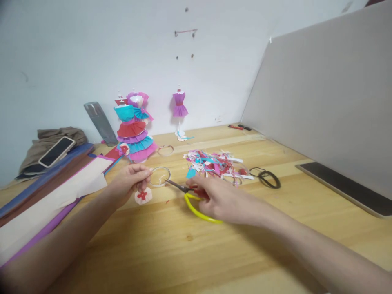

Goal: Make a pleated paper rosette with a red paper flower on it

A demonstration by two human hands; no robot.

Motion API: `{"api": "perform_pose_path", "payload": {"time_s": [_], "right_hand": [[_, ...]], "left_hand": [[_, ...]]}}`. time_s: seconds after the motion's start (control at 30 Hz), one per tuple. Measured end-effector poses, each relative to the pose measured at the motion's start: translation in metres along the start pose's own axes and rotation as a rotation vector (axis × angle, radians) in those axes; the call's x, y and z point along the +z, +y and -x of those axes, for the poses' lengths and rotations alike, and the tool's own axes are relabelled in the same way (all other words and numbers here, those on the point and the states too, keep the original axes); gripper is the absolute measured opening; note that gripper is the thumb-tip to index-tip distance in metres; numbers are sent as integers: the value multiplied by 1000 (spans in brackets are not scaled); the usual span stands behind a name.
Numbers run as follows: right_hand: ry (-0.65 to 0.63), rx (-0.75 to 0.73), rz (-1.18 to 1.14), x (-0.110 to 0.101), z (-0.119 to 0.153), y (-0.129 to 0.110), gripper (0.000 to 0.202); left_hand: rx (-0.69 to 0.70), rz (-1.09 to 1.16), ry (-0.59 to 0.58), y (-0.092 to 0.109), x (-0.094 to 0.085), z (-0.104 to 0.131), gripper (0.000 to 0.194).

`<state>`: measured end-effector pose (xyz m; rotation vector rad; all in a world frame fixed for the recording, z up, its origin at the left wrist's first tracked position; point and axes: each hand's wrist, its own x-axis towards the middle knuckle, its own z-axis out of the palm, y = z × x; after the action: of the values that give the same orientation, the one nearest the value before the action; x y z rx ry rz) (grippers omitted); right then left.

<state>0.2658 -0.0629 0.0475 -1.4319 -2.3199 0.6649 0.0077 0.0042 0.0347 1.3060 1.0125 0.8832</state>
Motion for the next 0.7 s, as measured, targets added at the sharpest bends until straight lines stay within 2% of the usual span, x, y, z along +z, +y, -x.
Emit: {"api": "perform_pose_path", "payload": {"time_s": [0.1, 0.17, 0.43, 0.7], "right_hand": [[-44, -27, -317, -2, -5, 2, 31], [-50, -62, -366, 1, -11, -2, 38], [206, -67, -175, 32, -33, -26, 28], [304, -120, -39, 45, -38, -19, 35]], "left_hand": [[20, 39, 3, 1, 2, 1, 36], [32, 61, 7, 2, 5, 2, 36], [92, 84, -6, 3, 12, 7, 29], [111, 58, -48, -2, 13, 7, 29]]}}
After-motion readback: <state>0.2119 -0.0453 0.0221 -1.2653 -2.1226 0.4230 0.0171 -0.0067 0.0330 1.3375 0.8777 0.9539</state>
